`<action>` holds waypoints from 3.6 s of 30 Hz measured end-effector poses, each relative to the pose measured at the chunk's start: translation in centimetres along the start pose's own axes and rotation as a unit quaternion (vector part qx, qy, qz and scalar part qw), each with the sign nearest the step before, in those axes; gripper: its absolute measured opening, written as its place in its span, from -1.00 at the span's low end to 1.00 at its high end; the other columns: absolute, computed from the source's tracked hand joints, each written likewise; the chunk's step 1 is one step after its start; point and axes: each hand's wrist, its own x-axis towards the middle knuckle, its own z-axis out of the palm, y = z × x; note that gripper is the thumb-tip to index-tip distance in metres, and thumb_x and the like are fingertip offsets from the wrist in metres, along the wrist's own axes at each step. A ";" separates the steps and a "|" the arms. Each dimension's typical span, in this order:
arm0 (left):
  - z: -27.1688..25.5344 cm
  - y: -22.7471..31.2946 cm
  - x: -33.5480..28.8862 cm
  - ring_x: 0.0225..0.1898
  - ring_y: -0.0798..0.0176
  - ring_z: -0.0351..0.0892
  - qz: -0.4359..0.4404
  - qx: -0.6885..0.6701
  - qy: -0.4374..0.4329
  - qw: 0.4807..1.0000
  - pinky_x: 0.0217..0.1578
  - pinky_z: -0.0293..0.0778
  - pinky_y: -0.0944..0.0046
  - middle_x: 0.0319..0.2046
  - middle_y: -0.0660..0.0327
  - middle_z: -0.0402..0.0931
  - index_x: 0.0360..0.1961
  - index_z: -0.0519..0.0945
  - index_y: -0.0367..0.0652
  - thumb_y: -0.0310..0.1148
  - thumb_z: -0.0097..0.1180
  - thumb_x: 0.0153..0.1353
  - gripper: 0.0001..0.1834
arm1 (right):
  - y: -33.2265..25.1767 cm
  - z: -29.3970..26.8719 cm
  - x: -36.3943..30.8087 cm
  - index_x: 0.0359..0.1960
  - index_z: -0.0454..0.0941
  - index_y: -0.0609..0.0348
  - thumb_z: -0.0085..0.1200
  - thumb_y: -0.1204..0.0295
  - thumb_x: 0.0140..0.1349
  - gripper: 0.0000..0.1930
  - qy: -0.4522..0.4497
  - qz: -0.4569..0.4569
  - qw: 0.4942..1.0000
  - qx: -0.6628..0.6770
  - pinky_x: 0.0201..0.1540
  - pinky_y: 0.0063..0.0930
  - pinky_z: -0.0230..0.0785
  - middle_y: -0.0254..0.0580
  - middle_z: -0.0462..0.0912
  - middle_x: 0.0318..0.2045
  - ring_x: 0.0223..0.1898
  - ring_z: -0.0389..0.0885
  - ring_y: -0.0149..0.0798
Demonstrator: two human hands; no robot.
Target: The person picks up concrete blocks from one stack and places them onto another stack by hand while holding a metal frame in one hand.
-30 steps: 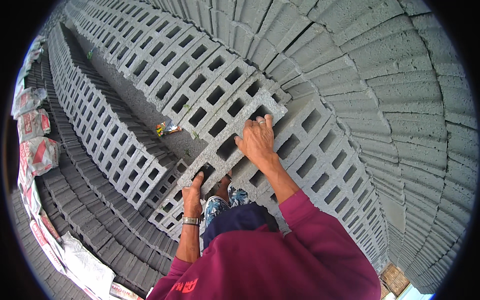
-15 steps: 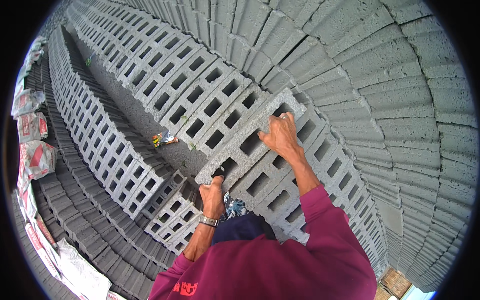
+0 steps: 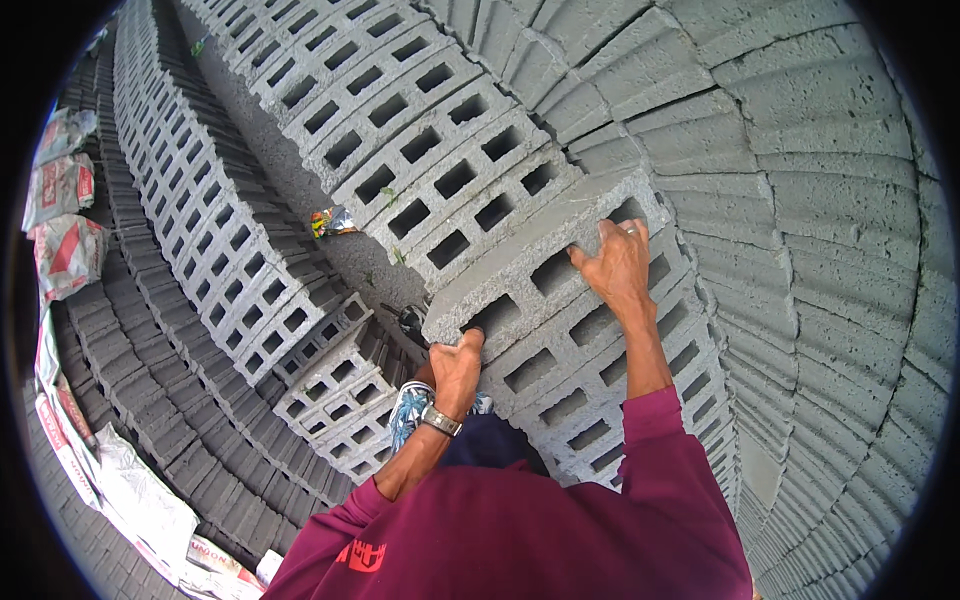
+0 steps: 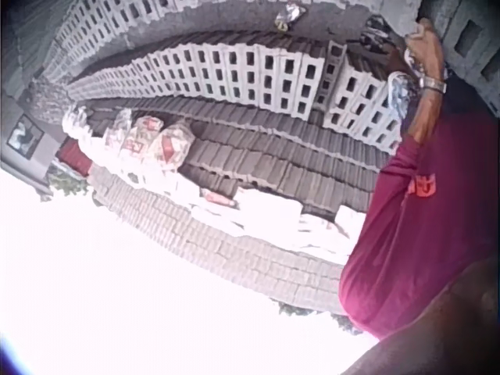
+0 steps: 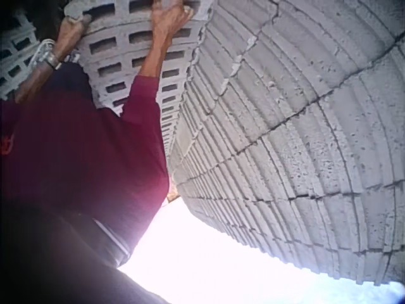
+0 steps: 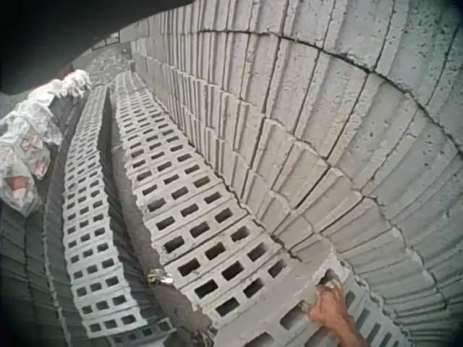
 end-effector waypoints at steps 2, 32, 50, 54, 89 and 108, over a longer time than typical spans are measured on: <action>0.5 0.4 -0.1 -0.66 0.39 0.36 0.047 -0.026 0.031 0.998 -0.61 0.29 0.16 -0.77 0.30 0.37 -0.80 0.40 -0.32 -0.19 0.19 0.08 -0.53 | 0.0 0.2 0.2 -0.37 0.59 0.46 0.42 0.28 -0.11 -0.56 0.006 -0.012 1.000 -0.019 0.13 -0.11 0.25 0.15 0.63 -0.46 -0.26 0.56 0.11; -29.5 -33.6 13.6 -0.61 0.40 0.51 -0.203 -0.253 0.459 0.827 -0.62 0.41 0.42 -0.52 0.25 0.58 -0.29 0.52 -0.12 -0.18 0.17 0.37 -0.76 | -36.3 46.2 -9.0 -0.38 0.57 0.30 0.12 0.27 0.26 -0.72 -0.342 -0.124 0.897 0.252 -0.14 -0.01 0.45 0.12 0.62 -0.33 -0.22 0.62 0.21; -29.8 -38.4 7.5 -0.43 0.27 0.62 -0.215 -0.317 0.496 0.779 -0.45 0.58 0.28 -0.38 0.20 0.62 -0.05 0.57 -0.22 -0.19 0.03 0.41 -0.69 | -42.1 39.7 -17.8 -0.11 0.45 0.30 0.15 0.44 0.02 -0.63 -0.556 -0.253 0.743 0.271 -0.29 0.09 0.52 0.17 0.65 -0.31 -0.32 0.69 0.31; -30.2 -33.6 11.5 -0.42 0.30 0.59 -0.034 -0.041 0.473 0.880 -0.37 0.50 0.33 -0.39 0.20 0.64 -0.18 0.61 -0.30 -0.26 0.01 0.41 -0.71 | -41.2 36.8 -11.8 -0.09 0.46 0.30 0.24 0.23 0.04 -0.52 -0.492 -0.229 0.743 0.393 -0.30 -0.08 0.54 0.16 0.69 -0.41 -0.36 0.72 0.14; -32.5 -19.6 26.7 0.02 -0.29 0.43 0.016 0.308 0.291 0.906 0.32 0.11 -0.12 -0.40 -0.18 0.56 -0.52 0.58 -0.51 0.03 0.45 -0.05 -0.36 | -39.7 48.8 4.5 -0.44 0.70 0.31 0.12 0.09 0.33 -0.55 -0.186 0.201 0.781 0.562 -0.49 -0.36 0.35 -0.17 0.67 -0.63 -0.60 0.53 -0.41; -30.2 -20.4 28.4 -0.15 -0.17 0.51 0.017 0.378 0.283 0.881 0.36 0.05 -0.09 -0.48 -0.13 0.53 -0.64 0.57 -0.48 0.04 0.40 -0.01 -0.37 | -38.0 50.5 3.3 -0.46 0.68 0.36 0.15 0.12 0.32 -0.55 -0.182 0.200 0.794 0.545 -0.47 -0.38 0.40 -0.13 0.69 -0.60 -0.56 0.61 -0.36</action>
